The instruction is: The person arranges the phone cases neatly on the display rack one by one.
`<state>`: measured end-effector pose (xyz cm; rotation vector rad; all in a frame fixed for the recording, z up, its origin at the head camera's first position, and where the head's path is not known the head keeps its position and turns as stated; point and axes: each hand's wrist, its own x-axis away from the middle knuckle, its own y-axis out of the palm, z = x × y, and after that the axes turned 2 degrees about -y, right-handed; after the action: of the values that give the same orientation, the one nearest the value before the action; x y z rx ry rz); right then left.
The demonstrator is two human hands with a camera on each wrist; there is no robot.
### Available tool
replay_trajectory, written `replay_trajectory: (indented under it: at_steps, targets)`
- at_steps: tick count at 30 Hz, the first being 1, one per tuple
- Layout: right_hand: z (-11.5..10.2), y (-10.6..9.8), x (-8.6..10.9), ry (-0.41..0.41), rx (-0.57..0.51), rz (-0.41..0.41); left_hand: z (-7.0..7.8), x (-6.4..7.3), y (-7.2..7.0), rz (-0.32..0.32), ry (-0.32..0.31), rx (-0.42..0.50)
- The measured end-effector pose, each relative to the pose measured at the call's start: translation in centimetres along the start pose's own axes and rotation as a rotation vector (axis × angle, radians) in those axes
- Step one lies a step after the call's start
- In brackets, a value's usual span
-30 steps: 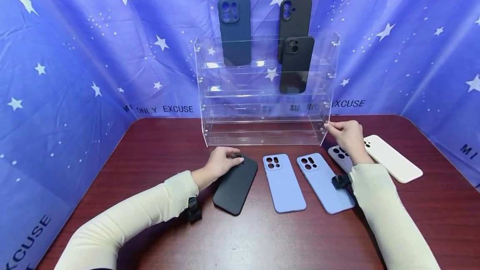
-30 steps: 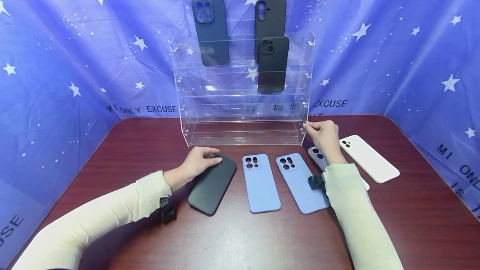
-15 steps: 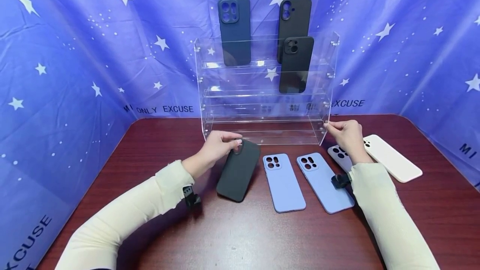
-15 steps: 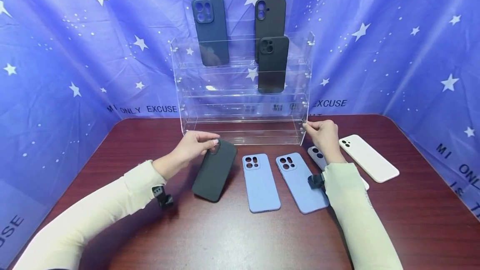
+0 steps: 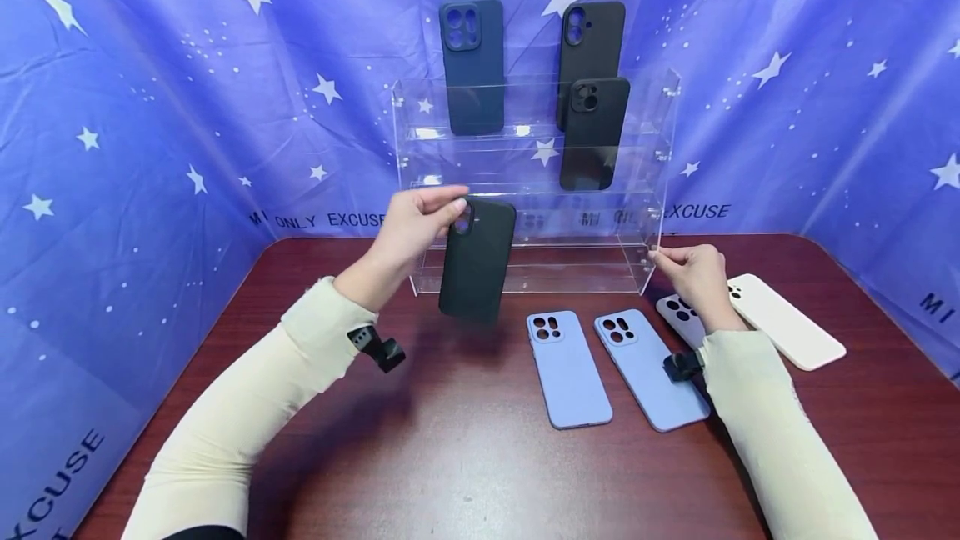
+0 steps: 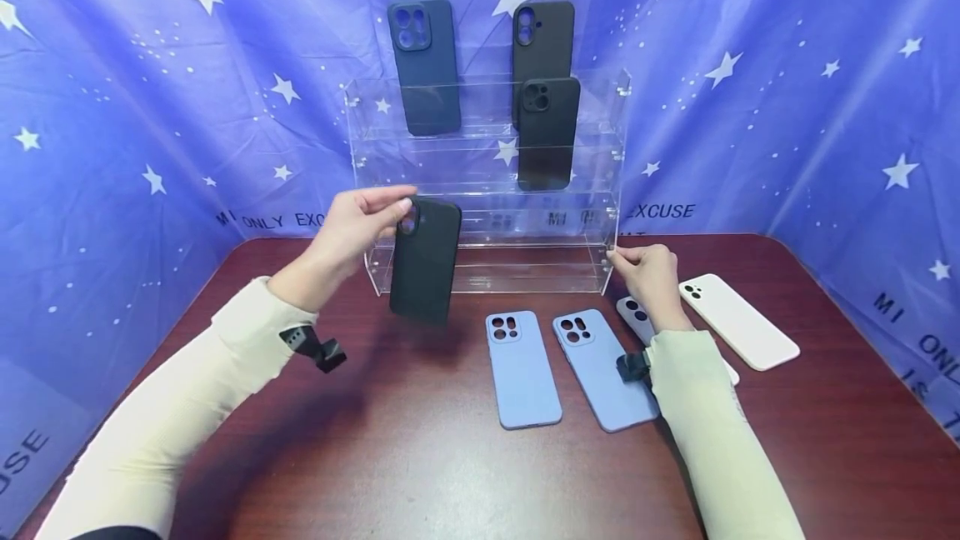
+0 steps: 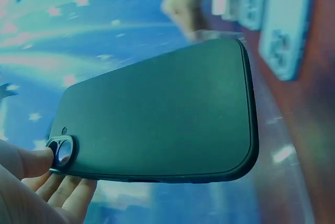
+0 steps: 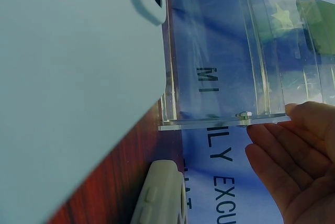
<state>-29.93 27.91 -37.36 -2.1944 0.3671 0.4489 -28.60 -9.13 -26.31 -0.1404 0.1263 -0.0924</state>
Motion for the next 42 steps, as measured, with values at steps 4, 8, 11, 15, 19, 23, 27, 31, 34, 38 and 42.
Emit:
replay_trajectory:
  at_steps: [4,8,11,15,19,23,27,31,34,38,42]
  targets:
    - [0.1,0.1,0.1,0.0,-0.008,-0.002,2.0,-0.6,-0.5,0.073,0.038,0.077]
    - [0.0,0.0,0.2,0.005,-0.007,0.001,3.8,-1.6,-0.5,0.123,0.073,0.171]
    - [0.0,-0.1,0.2,0.003,-0.003,0.005,5.1,-2.5,-0.4,0.158,0.094,0.229]
    - [0.2,-0.2,0.1,0.002,0.0,0.009,6.5,-3.8,-0.3,0.199,0.135,0.295]
    - [0.2,-0.2,0.1,0.007,0.001,0.014,7.7,-4.9,-0.2,0.244,0.181,0.382]
    - [0.3,-0.2,0.1,-0.001,0.0,0.016,8.7,-5.8,-0.1,0.299,0.213,0.453]
    - [0.2,-0.1,0.1,-0.002,-0.005,0.012,9.6,-7.0,-0.1,0.342,0.244,0.491]
    - [0.2,-0.1,0.1,-0.004,-0.006,0.013,10.2,-8.4,-0.6,0.387,0.26,0.549]
    - [0.3,-0.1,0.1,-0.006,-0.005,0.017,10.4,-9.3,-0.9,0.431,0.285,0.631]
    - [0.1,0.0,0.1,-0.007,-0.007,0.014,10.2,-10.2,-1.1,0.492,0.31,0.69]
    - [0.0,0.1,0.1,-0.007,-0.008,0.009,9.6,-10.9,-1.1,0.53,0.298,0.686]
